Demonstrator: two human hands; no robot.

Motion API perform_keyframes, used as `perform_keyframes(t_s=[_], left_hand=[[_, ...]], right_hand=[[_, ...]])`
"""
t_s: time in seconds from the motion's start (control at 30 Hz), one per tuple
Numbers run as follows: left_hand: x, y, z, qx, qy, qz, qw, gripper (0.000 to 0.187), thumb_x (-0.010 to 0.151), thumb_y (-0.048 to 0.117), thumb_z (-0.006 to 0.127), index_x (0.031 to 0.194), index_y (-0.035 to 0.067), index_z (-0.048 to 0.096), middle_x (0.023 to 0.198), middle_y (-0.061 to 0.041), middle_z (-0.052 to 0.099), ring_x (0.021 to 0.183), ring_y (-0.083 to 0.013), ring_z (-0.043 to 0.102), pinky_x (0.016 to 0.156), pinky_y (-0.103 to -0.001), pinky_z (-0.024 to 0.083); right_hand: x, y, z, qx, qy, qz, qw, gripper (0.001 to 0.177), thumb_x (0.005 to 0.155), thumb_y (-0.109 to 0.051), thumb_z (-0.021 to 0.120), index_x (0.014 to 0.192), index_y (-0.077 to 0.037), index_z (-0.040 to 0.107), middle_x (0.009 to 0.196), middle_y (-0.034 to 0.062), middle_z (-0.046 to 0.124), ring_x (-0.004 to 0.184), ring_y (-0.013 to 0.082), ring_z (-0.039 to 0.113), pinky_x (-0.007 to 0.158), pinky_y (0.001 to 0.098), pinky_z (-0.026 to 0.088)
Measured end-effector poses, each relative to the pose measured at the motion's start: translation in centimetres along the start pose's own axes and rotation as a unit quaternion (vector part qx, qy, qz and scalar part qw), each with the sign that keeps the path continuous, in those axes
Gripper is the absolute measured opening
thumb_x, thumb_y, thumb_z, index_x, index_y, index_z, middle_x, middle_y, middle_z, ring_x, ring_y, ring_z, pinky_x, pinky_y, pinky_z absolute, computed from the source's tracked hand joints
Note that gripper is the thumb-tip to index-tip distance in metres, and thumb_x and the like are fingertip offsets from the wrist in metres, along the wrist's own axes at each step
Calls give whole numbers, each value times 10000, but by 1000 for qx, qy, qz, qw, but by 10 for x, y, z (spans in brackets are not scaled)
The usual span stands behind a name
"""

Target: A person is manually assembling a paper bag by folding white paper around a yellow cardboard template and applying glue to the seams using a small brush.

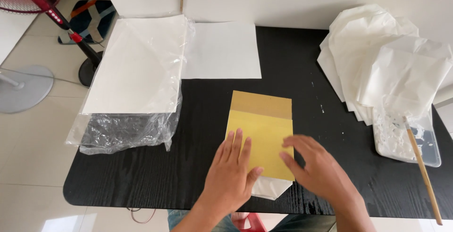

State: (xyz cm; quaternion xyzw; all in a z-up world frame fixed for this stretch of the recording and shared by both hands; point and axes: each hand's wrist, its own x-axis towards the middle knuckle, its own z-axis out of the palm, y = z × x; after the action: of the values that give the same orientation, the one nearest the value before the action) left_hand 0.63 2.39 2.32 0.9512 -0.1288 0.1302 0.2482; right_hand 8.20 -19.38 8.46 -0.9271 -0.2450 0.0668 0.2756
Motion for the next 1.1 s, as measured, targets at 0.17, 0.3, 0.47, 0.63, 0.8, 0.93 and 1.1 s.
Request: perform_keyframes(t_s=[0.17,0.3,0.47,0.63,0.8,0.93,1.1], left_hand=[[-14,-8,42,138,-19,13,990,668,1096,490,304,1564,15,357,1642,-238,304,1528,-391,250,1224,-502,170],[-15,-9,44,130,-34,5,991,675,1092,502,313,1573,29,340,1649,-229,287,1531,-394,230,1220,-501,161],[-12,-10,34,94,-49,25,994,663,1081,474,348,1548,4,380,1637,-256,299,1525,-409,235,1217,-528,154],[-16,-14,43,130,-55,27,990,735,1067,603,328,1575,72,349,1651,-226,272,1524,-404,224,1218,-510,132],[-17,-9,40,123,-65,34,990,789,1054,642,364,1578,53,337,1652,-262,240,1519,-441,198,1204,-531,133],[0,12,26,81,-139,-31,986,717,1068,580,383,1476,-8,421,1596,-312,274,1483,-477,219,1202,-579,88],[16,28,64,130,-28,-113,985,917,1008,745,426,1500,-28,396,1515,-371,375,1459,-520,276,1168,-629,180]], right_hand=[[61,-2,-13,-9,4,35,999,312,1028,-307,485,1241,-114,606,1317,24,636,1302,201,554,1004,393,459],[113,-1,-9,-23,-43,97,994,474,1005,-380,501,1379,-90,503,1518,23,491,1467,193,386,1096,440,394],[152,50,43,-99,-7,45,994,718,965,-536,542,1496,-65,436,1601,150,362,1493,363,299,1189,552,231],[146,45,48,-114,34,19,993,588,988,-516,539,1371,-71,575,1363,120,561,1274,337,506,1078,501,369],[145,47,55,-128,67,31,989,503,978,-551,551,1248,-131,609,1207,98,629,1150,322,568,1038,470,371],[142,41,50,-98,56,89,990,449,984,-559,553,1078,-122,598,1118,92,675,1072,310,595,988,452,432],[134,25,41,-82,47,157,983,444,1013,-541,537,911,-111,578,922,41,656,944,242,621,722,413,509]])
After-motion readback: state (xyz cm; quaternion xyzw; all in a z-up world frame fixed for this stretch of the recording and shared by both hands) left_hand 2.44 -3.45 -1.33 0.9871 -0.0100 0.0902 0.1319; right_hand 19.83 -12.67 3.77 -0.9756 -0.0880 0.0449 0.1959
